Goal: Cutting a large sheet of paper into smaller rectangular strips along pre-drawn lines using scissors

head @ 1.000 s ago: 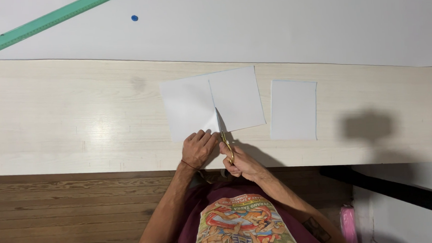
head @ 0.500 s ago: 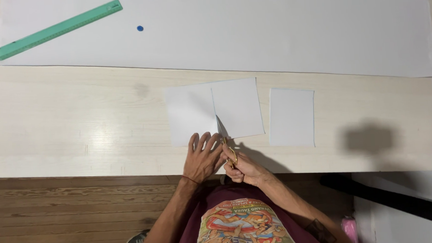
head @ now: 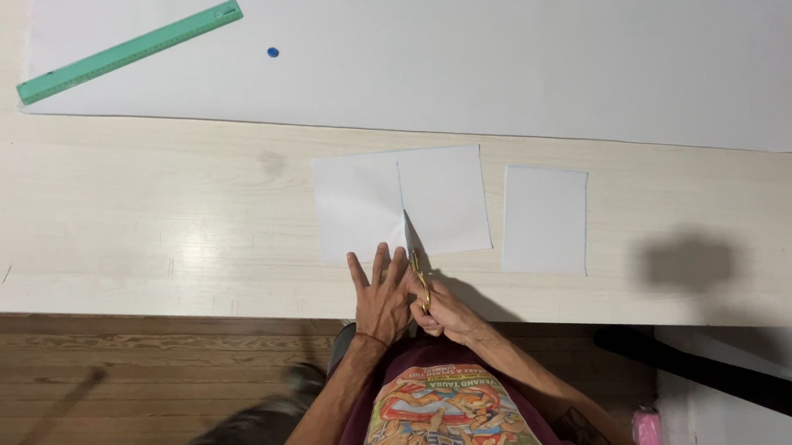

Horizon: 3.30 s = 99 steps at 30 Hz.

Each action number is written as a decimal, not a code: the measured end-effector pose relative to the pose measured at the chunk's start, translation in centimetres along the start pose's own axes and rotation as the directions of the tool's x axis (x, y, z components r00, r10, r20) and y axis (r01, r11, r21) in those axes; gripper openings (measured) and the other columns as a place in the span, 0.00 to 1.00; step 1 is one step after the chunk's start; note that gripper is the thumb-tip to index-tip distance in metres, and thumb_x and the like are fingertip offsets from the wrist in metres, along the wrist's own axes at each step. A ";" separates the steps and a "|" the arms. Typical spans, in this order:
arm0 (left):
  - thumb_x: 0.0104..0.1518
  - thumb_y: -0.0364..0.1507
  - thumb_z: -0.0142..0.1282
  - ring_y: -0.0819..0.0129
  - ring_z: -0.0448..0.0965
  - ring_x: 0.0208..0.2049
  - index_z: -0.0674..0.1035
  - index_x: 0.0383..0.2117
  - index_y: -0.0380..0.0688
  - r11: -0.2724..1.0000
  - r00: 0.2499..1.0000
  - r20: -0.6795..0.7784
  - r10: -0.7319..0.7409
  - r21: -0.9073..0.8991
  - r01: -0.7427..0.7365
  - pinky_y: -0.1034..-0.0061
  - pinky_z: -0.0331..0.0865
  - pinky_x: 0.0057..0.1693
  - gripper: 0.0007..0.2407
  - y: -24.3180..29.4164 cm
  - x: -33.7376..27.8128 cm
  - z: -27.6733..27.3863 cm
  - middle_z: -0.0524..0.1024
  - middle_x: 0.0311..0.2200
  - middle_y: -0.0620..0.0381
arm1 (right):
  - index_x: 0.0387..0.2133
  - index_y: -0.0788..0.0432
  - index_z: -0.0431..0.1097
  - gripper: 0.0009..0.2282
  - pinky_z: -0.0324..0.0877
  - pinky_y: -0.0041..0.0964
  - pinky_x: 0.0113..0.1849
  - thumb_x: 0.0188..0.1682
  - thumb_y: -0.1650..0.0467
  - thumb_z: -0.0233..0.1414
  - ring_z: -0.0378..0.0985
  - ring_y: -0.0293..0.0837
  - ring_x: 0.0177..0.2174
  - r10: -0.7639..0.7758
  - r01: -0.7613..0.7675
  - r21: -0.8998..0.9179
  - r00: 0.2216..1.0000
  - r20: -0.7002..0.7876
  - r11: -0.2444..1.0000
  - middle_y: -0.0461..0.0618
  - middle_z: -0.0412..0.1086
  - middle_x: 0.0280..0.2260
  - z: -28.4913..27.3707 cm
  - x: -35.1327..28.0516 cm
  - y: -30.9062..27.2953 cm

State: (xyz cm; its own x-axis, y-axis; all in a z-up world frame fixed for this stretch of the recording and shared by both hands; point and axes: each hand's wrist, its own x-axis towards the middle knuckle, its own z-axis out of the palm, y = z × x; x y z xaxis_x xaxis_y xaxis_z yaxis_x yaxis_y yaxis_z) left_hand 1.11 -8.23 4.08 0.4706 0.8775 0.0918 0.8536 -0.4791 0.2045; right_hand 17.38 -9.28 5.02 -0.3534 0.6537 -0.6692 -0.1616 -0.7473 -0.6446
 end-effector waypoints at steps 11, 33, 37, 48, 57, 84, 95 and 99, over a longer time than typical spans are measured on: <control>0.67 0.53 0.51 0.37 0.58 0.81 0.79 0.68 0.46 0.999 0.998 -0.062 0.009 -0.032 -0.011 0.06 0.30 0.78 0.30 -0.6 -0.7 3.9 0.71 0.73 0.47 | 0.54 0.66 0.70 0.28 0.47 0.25 0.10 0.72 0.48 0.46 0.48 0.32 0.08 -0.044 0.045 0.021 0.998 -0.049 0.999 0.43 0.51 0.11 0.5 0.1 -1.5; 0.68 0.62 0.49 0.41 0.64 0.78 0.81 0.66 0.54 0.998 0.988 -0.152 -0.030 -0.060 0.021 0.05 0.37 0.77 0.32 0.0 0.2 1.9 0.76 0.68 0.50 | 0.48 0.57 0.66 0.25 0.46 0.26 0.10 0.70 0.46 0.47 0.49 0.33 0.08 -0.056 0.057 0.010 0.997 -0.053 0.998 0.44 0.52 0.11 -1.6 5.3 -2.8; 0.69 0.64 0.47 0.43 0.66 0.78 0.83 0.65 0.55 0.995 0.991 -0.122 -0.057 -0.090 0.046 0.06 0.36 0.77 0.32 -0.2 0.5 1.9 0.78 0.68 0.50 | 0.52 0.63 0.64 0.28 0.48 0.25 0.11 0.70 0.46 0.47 0.49 0.32 0.08 -0.056 0.057 0.013 0.996 -0.062 0.998 0.44 0.52 0.11 -1.8 6.4 -3.7; 0.69 0.65 0.45 0.48 0.60 0.81 0.78 0.72 0.62 0.995 0.995 -0.054 -0.084 -0.052 0.081 0.10 0.36 0.79 0.33 0.2 0.0 2.3 0.74 0.71 0.55 | 0.53 0.61 0.61 0.29 0.47 0.26 0.11 0.70 0.45 0.47 0.49 0.31 0.09 -0.086 0.086 -0.009 0.995 -0.040 0.996 0.42 0.52 0.12 -2.5 8.1 -5.5; 0.70 0.66 0.40 0.49 0.60 0.81 0.77 0.72 0.65 0.995 0.995 -0.038 -0.092 -0.052 0.090 0.10 0.33 0.78 0.33 0.2 -0.1 2.9 0.75 0.71 0.56 | 0.56 0.63 0.59 0.31 0.47 0.26 0.12 0.69 0.44 0.48 0.50 0.32 0.09 -0.087 0.084 -0.055 0.995 -0.043 0.995 0.42 0.53 0.12 -3.3 10.0 -6.8; 0.70 0.63 0.49 0.49 0.65 0.75 0.66 0.79 0.61 0.995 0.993 0.066 -0.100 0.014 0.099 0.34 0.68 0.63 0.36 -3.2 0.2 1.3 0.65 0.77 0.49 | 0.49 0.46 0.70 0.23 0.43 0.36 0.22 0.69 0.46 0.37 0.52 0.37 0.16 -0.336 0.340 0.006 0.929 0.152 0.941 0.46 0.60 0.16 -11.6 5.4 -8.8; 0.74 0.50 0.52 0.61 0.81 0.59 0.78 0.68 0.60 0.974 0.990 -0.073 0.121 0.200 -0.104 0.63 0.75 0.50 0.21 -14.8 -3.6 2.2 0.78 0.66 0.61 | 0.56 0.58 0.73 0.23 0.68 0.48 0.26 0.69 0.50 0.54 0.78 0.53 0.22 -0.396 -0.173 -0.527 0.481 -0.782 0.832 0.52 0.75 0.19 -32.5 -10.1 -5.7; 0.67 0.37 0.62 0.65 0.88 0.47 0.86 0.40 0.61 0.953 0.911 -0.297 0.287 0.183 -0.241 0.70 0.79 0.45 0.03 -14.0 -2.3 1.8 0.88 0.47 0.67 | 0.65 0.58 0.64 0.33 0.77 0.75 0.49 0.73 0.40 0.45 0.89 0.80 0.47 -0.432 -0.630 -0.501 0.276 -0.858 0.593 0.80 0.85 0.44 -37.2 -12.5 -1.7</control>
State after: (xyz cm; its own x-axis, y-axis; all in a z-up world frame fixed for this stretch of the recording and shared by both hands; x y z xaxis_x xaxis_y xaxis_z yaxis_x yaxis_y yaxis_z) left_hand -11.55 -3.62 -0.76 0.6075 0.6670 0.4313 0.7411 -0.6714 -0.0057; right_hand 56.33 -11.74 0.76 0.7630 0.6063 -0.2239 0.5888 -0.7950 -0.1463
